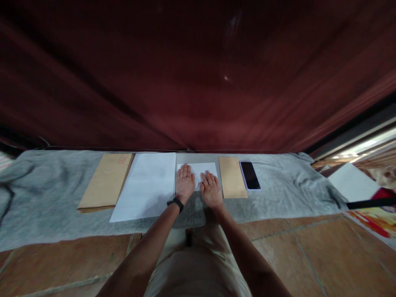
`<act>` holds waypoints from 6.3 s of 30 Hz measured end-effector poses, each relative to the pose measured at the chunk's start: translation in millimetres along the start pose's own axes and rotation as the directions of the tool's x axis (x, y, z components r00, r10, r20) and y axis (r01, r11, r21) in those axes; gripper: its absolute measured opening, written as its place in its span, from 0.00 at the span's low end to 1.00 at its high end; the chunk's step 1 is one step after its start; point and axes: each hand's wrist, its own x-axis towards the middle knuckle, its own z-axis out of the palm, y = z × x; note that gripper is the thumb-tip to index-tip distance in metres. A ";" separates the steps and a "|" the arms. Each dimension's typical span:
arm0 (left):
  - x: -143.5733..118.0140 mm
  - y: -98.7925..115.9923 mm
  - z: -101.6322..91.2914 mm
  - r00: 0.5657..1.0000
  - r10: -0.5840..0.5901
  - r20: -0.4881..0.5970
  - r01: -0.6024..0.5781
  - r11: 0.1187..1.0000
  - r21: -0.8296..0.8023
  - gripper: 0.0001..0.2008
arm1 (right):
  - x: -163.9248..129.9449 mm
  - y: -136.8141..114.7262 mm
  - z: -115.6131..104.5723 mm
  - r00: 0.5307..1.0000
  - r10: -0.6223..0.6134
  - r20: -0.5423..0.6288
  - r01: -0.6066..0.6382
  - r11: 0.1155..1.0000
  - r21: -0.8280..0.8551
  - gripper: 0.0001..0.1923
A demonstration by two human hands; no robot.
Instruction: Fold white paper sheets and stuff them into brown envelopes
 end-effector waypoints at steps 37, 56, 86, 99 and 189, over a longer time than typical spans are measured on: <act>-105.7 9.4 -35.7 0.971 0.213 0.106 -0.210 0.977 -0.042 0.29 | -6.4 -1.8 -9.3 0.993 -0.046 0.107 0.040 0.997 0.060 0.24; -105.7 14.1 -37.2 0.972 0.191 0.137 -0.182 0.981 -0.074 0.29 | 30.8 10.0 9.9 0.997 0.027 0.066 -0.028 1.000 0.009 0.27; -62.4 22.3 -29.9 0.964 0.231 0.130 -0.226 0.973 -0.055 0.27 | -52.3 -7.1 -19.4 0.992 0.101 0.070 -0.101 0.995 -0.003 0.27; -68.6 5.5 -18.5 0.996 0.087 0.002 -0.087 0.996 -0.003 0.29 | -50.6 -10.0 -23.9 0.995 0.091 0.049 -0.091 0.996 -0.008 0.27; -5.5 -14.2 4.5 0.993 0.102 -0.053 -0.103 0.995 -0.005 0.30 | 78.3 28.5 16.1 0.977 -0.149 0.155 0.147 0.989 0.022 0.24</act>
